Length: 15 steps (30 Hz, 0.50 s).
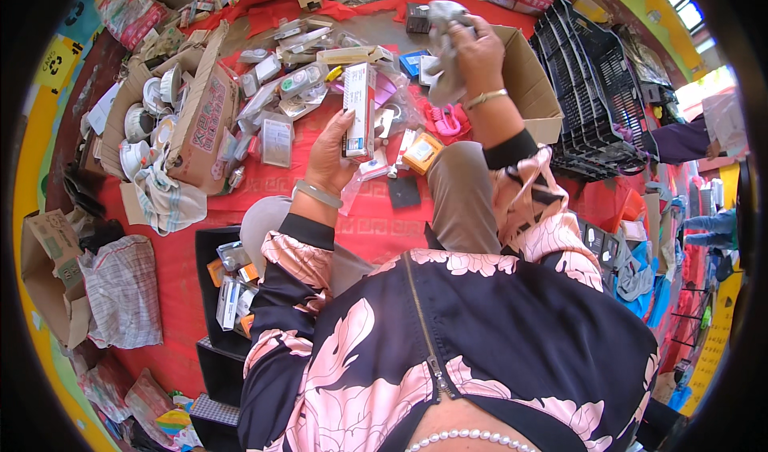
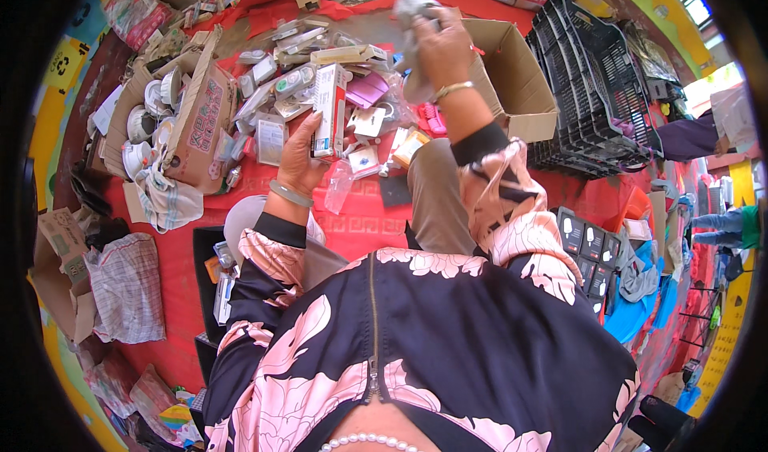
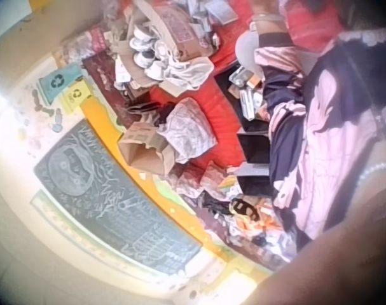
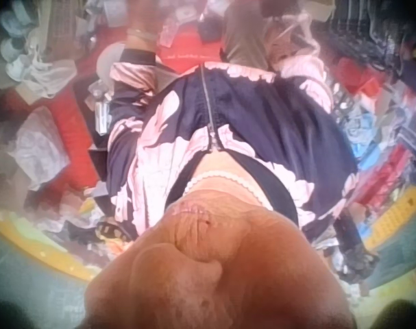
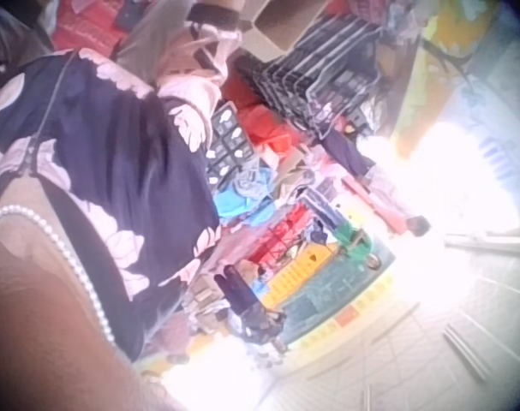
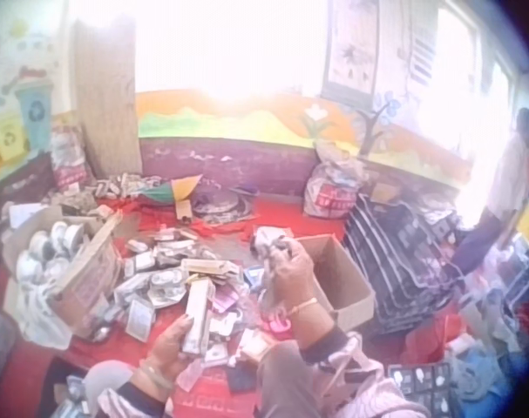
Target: The person wipes various packaged items, such as boxes, electronics, and small components, using a grey cloth by hand while organizing them on a red surface.
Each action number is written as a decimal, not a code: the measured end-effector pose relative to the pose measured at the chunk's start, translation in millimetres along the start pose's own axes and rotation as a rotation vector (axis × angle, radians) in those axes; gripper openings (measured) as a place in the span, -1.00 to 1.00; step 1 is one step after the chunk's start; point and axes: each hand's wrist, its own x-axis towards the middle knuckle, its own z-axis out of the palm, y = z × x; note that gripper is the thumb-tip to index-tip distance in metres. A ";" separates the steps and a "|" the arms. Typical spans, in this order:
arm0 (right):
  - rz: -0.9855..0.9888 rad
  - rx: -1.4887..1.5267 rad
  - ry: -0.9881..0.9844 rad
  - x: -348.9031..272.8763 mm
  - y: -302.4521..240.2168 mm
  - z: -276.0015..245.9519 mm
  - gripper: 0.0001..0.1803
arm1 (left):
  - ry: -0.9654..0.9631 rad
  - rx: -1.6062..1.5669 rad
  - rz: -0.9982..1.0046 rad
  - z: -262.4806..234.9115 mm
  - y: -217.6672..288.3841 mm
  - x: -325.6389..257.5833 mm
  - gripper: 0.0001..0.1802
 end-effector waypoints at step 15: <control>-0.887 -0.476 -0.553 -76.7 -59.7 52.2 -0.77 | -0.094 -0.020 0.174 8.0 -3.1 -1.8 -0.60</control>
